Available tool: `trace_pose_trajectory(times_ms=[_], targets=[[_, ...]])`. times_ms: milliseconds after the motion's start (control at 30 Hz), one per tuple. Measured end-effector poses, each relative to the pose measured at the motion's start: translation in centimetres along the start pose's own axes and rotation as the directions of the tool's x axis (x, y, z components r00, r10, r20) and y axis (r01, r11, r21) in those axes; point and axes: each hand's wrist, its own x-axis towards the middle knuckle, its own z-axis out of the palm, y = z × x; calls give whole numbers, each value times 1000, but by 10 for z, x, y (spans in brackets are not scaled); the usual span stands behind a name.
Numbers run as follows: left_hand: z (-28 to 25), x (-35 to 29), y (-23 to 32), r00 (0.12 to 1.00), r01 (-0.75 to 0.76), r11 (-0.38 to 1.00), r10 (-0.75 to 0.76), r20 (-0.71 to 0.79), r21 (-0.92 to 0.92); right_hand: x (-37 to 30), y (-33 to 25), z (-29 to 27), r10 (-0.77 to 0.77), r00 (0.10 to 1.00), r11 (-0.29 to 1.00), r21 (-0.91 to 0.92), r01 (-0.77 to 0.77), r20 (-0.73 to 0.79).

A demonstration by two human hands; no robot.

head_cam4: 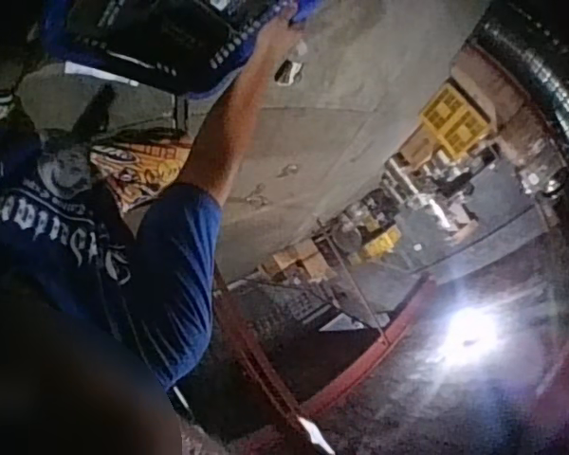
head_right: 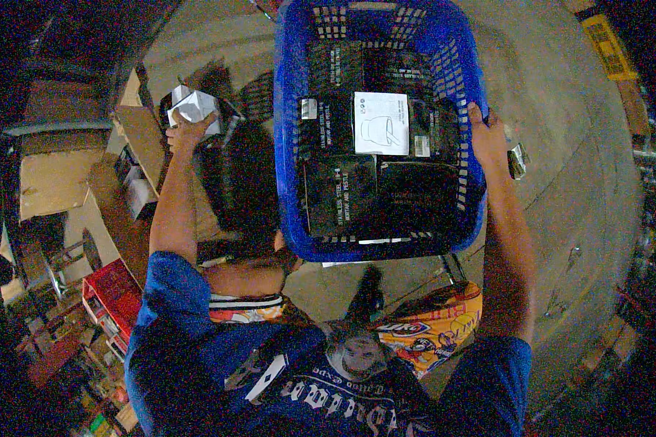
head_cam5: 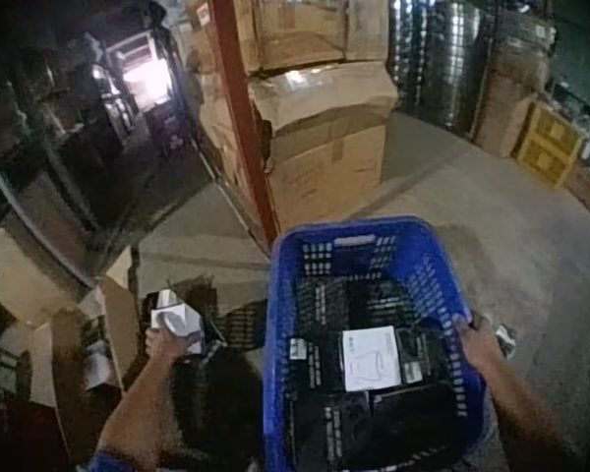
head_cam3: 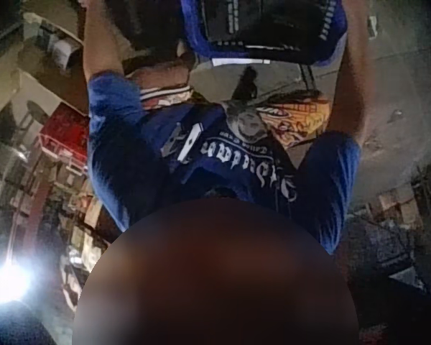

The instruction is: The person repeatedly picks small black and white product boxes from a large cardboard carton and places them into a blue plastic basket. The person arranges the boxes inside the basket as they fill it.

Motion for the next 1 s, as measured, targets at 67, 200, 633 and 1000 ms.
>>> trace_pose_trajectory(times_ms=[67, 200, 633, 1000], targets=[[6, 5, 1, 1000, 25, 999, -25, -3, -45, 3, 2, 0, 19, 1000, 999, -47, -19, -3], [6, 21, -28, 999, 4, 956, -19, -49, -294, 13, 12, 6, -36, 997, 998, -54, 33, -65], [-124, -82, 41, 809, 56, -50, 588, 16, -997, 30, 34, 16, -168, 979, 984, -73, 161, -113], [-91, -179, 204, 555, -239, 120, 831, -35, -963, 10, 8, 17, -19, 995, 986, -166, 3, -93]])
